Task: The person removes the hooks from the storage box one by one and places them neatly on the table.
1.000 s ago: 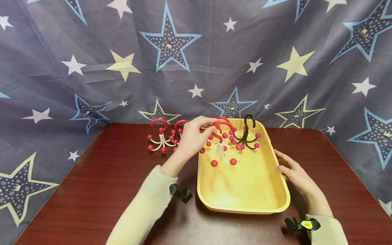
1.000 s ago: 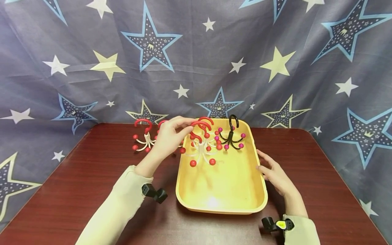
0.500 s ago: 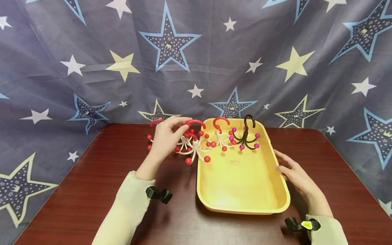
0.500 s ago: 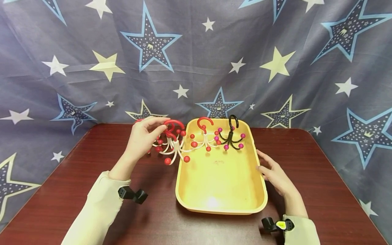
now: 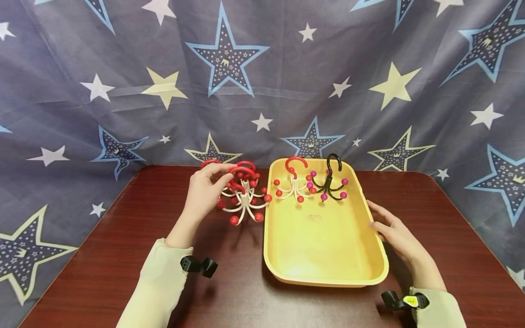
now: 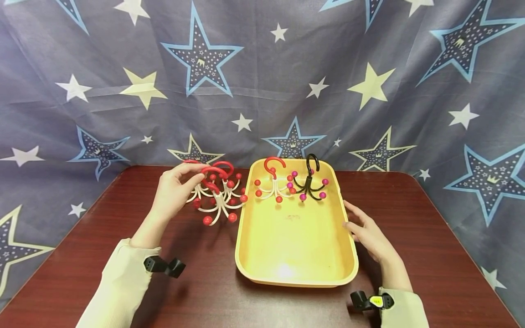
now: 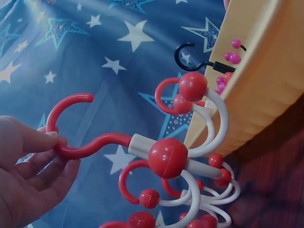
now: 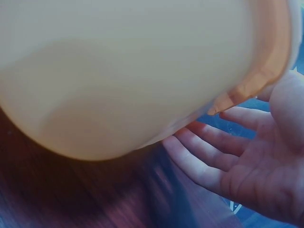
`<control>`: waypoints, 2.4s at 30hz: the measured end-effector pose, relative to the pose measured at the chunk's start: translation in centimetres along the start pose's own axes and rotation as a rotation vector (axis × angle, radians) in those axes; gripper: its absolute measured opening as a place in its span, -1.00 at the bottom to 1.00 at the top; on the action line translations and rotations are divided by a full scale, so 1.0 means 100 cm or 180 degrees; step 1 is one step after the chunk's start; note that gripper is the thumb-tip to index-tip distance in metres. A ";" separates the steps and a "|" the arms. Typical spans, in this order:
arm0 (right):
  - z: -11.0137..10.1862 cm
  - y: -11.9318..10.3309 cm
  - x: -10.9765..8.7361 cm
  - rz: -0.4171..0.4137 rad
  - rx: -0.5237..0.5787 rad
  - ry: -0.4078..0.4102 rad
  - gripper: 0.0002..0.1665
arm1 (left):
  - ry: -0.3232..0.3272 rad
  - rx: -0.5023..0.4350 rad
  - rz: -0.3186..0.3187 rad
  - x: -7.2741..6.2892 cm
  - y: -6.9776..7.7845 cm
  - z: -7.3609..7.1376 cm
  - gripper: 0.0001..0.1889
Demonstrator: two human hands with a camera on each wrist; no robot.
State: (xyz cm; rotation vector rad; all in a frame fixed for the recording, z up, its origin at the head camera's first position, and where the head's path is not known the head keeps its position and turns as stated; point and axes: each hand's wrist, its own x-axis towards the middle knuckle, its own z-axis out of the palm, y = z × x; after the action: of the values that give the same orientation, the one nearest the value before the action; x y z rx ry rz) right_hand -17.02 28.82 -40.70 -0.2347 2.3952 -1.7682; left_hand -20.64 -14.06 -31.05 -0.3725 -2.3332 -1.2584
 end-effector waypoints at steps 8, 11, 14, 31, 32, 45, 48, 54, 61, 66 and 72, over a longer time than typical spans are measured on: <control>0.001 0.000 0.000 -0.0014 0.0061 -0.0005 -0.28 | -0.0019 0.0050 -0.0155 -0.009 -0.020 -0.001 -0.76; 0.001 0.000 0.001 -0.0012 0.0053 -0.0005 -0.28 | 0.0004 -0.0043 -0.0209 -0.013 -0.026 -0.002 -0.76; 0.001 0.000 0.001 -0.0010 0.0055 -0.0005 -0.28 | 0.0016 -0.0090 -0.0250 -0.015 -0.029 -0.004 -0.77; 0.000 0.001 0.000 -0.0007 0.0052 -0.0005 -0.28 | -0.0067 -0.0002 -0.0434 -0.026 -0.051 0.000 -0.77; 0.000 0.001 0.001 -0.0011 0.0052 -0.0004 -0.28 | -0.0083 -0.0042 -0.0446 -0.026 -0.052 0.000 -0.77; -0.002 0.001 0.002 -0.0022 0.0074 -0.0035 -0.28 | -0.0399 0.0118 -0.0377 -0.017 -0.043 0.002 -0.74; -0.002 0.001 0.001 -0.0018 0.0069 -0.0027 -0.28 | -0.0431 0.0075 -0.0309 -0.008 -0.033 0.007 -0.74; -0.002 0.001 0.000 -0.0008 0.0064 -0.0023 -0.27 | -0.0513 0.0116 -0.0017 0.013 -0.006 0.028 -0.76; -0.001 0.001 0.001 0.0000 0.0077 -0.0033 -0.27 | -0.0661 0.0195 0.0105 0.033 0.015 0.061 -0.77; -0.001 0.000 0.001 0.0027 0.0089 -0.0029 -0.26 | -0.0693 0.0323 0.0056 0.045 0.019 0.083 -0.76; -0.002 0.001 0.000 0.0021 0.0057 -0.0021 -0.27 | -0.0696 0.0294 -0.0110 0.057 0.013 0.109 -0.73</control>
State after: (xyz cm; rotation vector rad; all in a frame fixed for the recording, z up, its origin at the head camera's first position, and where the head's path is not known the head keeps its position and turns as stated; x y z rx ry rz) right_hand -17.06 29.04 -40.76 -0.2299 2.3716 -1.7825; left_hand -27.89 -4.10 -32.33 -0.4612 -2.5811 -1.1715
